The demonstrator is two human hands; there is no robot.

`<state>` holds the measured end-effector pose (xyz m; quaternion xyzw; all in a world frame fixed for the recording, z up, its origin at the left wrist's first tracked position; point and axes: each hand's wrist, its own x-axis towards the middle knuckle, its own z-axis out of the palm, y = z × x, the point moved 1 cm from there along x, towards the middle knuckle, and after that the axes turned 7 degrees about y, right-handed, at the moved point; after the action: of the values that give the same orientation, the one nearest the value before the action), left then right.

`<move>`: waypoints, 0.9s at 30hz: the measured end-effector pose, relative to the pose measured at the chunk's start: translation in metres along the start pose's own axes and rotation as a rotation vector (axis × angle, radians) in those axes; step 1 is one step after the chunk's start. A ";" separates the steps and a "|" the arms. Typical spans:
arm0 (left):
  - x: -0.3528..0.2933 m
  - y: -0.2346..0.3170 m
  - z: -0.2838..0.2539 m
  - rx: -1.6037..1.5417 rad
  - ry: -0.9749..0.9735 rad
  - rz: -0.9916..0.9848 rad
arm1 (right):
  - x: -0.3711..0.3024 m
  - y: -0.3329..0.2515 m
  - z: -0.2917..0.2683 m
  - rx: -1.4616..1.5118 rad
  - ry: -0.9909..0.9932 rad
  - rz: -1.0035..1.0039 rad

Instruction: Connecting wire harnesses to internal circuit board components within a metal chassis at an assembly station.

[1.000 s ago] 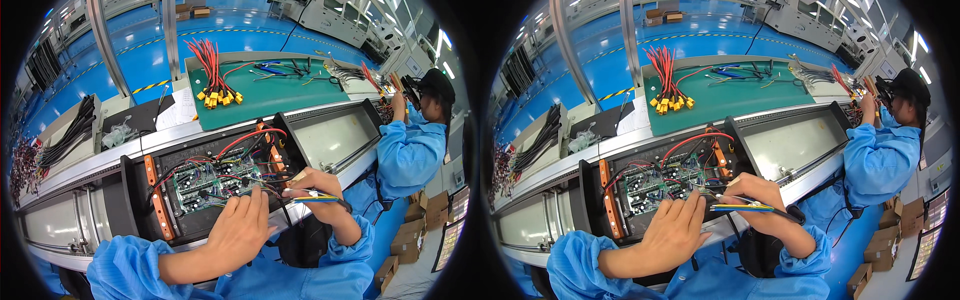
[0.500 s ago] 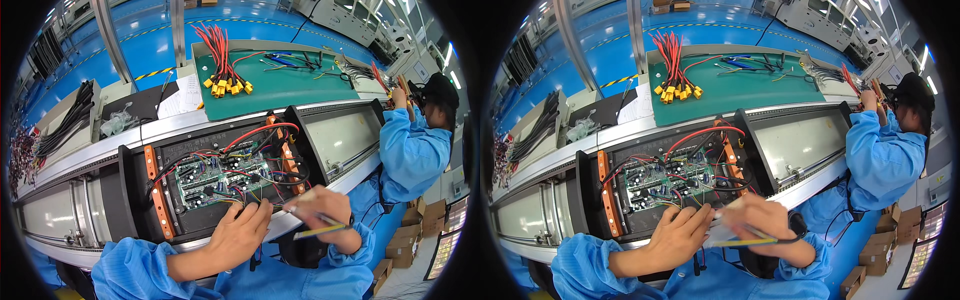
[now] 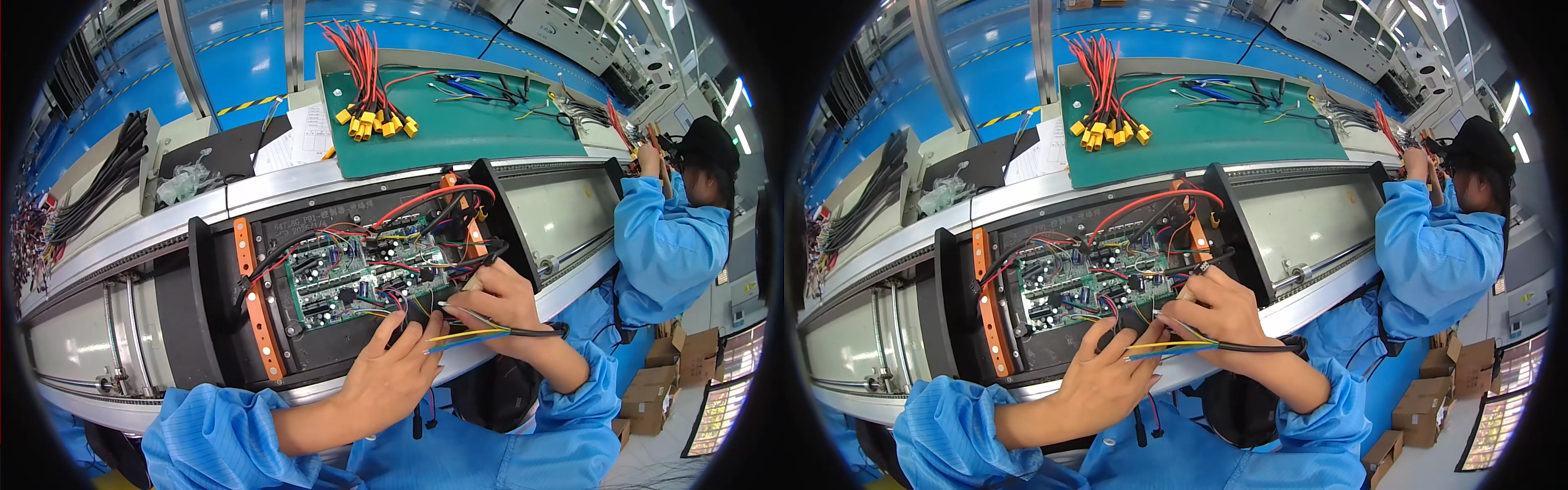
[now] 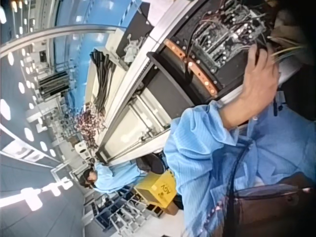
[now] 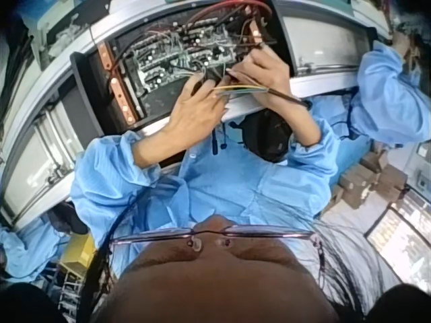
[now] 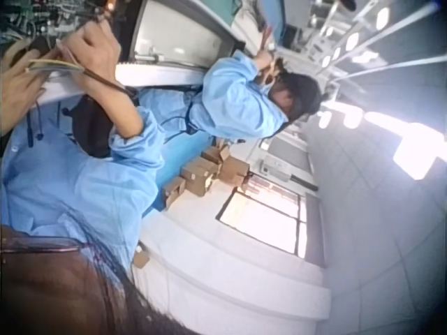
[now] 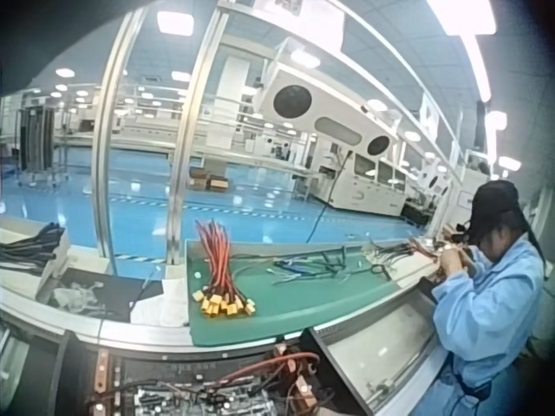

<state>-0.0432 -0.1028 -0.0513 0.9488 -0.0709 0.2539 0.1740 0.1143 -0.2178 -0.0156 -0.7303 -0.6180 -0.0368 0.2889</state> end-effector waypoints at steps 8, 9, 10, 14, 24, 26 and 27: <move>0.001 -0.002 0.001 0.011 0.038 0.001 | 0.003 -0.004 -0.003 0.064 0.045 -0.144; 0.002 -0.002 0.000 0.013 0.031 0.003 | 0.005 -0.001 0.000 0.056 0.070 -0.209; 0.001 -0.001 0.001 0.014 0.024 0.004 | 0.008 0.001 0.000 0.048 0.095 -0.273; 0.000 -0.001 0.004 0.041 0.053 0.001 | 0.029 0.012 -0.002 -0.067 0.022 -0.356; 0.001 -0.002 0.006 0.054 0.056 -0.009 | 0.027 -0.005 -0.017 -0.048 0.109 -0.332; 0.001 -0.002 0.006 0.059 0.061 -0.009 | 0.028 -0.004 -0.015 -0.027 0.145 -0.377; 0.002 -0.002 0.006 0.042 0.060 -0.012 | 0.028 -0.001 -0.011 -0.010 0.127 -0.330</move>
<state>-0.0387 -0.1035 -0.0556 0.9446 -0.0544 0.2828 0.1574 0.1235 -0.1981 0.0053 -0.6165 -0.7098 -0.1327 0.3139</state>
